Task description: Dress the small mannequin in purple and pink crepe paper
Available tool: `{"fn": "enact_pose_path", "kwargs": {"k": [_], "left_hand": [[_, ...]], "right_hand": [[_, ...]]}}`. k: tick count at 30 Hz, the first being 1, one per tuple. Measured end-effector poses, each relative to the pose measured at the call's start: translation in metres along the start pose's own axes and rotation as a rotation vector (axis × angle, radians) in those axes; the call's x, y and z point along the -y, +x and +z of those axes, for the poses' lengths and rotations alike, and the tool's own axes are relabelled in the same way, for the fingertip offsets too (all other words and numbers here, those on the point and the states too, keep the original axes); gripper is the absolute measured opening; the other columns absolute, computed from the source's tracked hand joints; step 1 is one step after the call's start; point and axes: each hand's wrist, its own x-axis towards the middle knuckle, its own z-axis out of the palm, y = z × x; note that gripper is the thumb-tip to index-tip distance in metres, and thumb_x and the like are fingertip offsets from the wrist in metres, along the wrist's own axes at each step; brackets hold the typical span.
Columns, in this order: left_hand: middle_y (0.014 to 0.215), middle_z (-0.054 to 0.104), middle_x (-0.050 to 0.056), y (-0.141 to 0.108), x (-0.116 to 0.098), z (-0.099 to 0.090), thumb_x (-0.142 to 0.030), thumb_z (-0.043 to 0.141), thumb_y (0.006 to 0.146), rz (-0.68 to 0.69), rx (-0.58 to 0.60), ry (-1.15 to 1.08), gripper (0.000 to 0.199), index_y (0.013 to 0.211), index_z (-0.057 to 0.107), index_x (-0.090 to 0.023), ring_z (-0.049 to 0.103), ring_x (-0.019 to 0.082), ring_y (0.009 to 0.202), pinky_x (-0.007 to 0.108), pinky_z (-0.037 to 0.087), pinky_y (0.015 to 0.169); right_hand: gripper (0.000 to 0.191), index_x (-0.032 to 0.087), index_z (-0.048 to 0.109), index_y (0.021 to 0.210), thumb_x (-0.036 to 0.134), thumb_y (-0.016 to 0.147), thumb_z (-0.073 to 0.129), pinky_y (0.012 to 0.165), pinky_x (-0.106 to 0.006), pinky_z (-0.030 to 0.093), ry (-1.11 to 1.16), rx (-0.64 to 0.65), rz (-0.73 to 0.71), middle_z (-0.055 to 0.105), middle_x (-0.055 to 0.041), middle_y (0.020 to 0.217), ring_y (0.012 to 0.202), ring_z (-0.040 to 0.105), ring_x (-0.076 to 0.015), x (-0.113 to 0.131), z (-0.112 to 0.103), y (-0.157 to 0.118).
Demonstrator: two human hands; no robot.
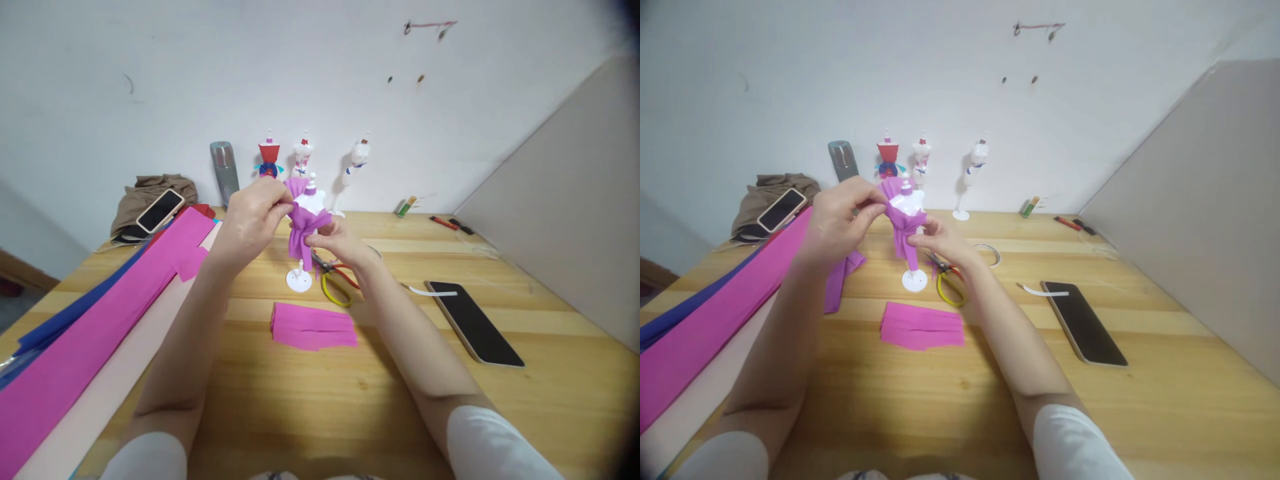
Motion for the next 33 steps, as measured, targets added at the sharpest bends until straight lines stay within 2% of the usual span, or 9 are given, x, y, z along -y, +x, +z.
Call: {"fn": "enact_pose_path", "kwargs": {"k": [2,5,13,21,28,33], "left_hand": [[0.082,0.065,0.003,-0.0019,0.0001,0.0009,-0.022,0.065,0.083,-0.002,-0.034,0.019,0.008,0.077,0.069,-0.026,0.060,0.024,0.085,0.036,0.045,0.088],[0.086,0.068,0.002,-0.0039,0.0005,0.0036,-0.020,0.069,0.082,-0.059,-0.075,-0.059,0.007,0.086,0.071,-0.025,0.061,0.023,0.089,0.035,0.046,0.088],[0.101,0.075,0.003,-0.0034,0.0031,0.0069,-0.018,0.072,0.082,-0.104,-0.116,-0.182,0.027,0.108,0.076,-0.023,0.067,0.026,0.102,0.038,0.051,0.100],[0.101,0.075,0.005,-0.0046,-0.0015,0.0021,-0.014,0.073,0.078,-0.202,-0.109,-0.195,0.031,0.109,0.075,-0.021,0.063,0.030,0.114,0.040,0.049,0.103],[0.099,0.075,0.004,-0.0043,-0.0001,0.0026,-0.013,0.073,0.077,-0.165,-0.116,-0.188,0.026,0.102,0.076,-0.021,0.065,0.030,0.111,0.039,0.050,0.102],[0.103,0.076,0.004,-0.0050,-0.0015,0.0013,-0.012,0.070,0.081,-0.122,-0.098,-0.083,0.031,0.110,0.077,-0.022,0.067,0.026,0.101,0.039,0.049,0.102]], "right_hand": [[0.032,0.024,0.077,0.090,0.032,0.061,0.088,0.103,-0.042,0.049,0.012,-0.002,0.006,0.078,0.0002,0.097,0.101,0.069,-0.0223,0.0006,0.0009,0.0000],[0.030,0.024,0.077,0.089,0.032,0.062,0.088,0.102,-0.041,0.049,0.012,-0.008,0.003,0.078,0.0005,0.096,0.099,0.068,-0.0213,0.0010,0.0018,-0.0003],[0.028,0.024,0.075,0.086,0.033,0.062,0.087,0.103,-0.042,0.048,-0.009,-0.003,-0.012,0.076,0.0004,0.092,0.098,0.067,-0.0221,0.0021,0.0024,0.0002],[0.026,0.024,0.073,0.085,0.034,0.065,0.085,0.101,-0.041,0.048,-0.032,0.023,-0.044,0.074,0.0008,0.088,0.098,0.067,-0.0222,0.0024,0.0015,0.0005],[0.023,0.023,0.070,0.076,0.034,0.063,0.085,0.098,-0.040,0.050,-0.039,0.025,-0.048,0.070,0.0019,0.080,0.092,0.066,-0.0215,0.0063,0.0038,-0.0002],[0.023,0.024,0.071,0.076,0.031,0.061,0.086,0.098,-0.040,0.050,-0.029,0.018,-0.046,0.070,0.0021,0.080,0.092,0.066,-0.0214,0.0079,0.0050,0.0003]]}}
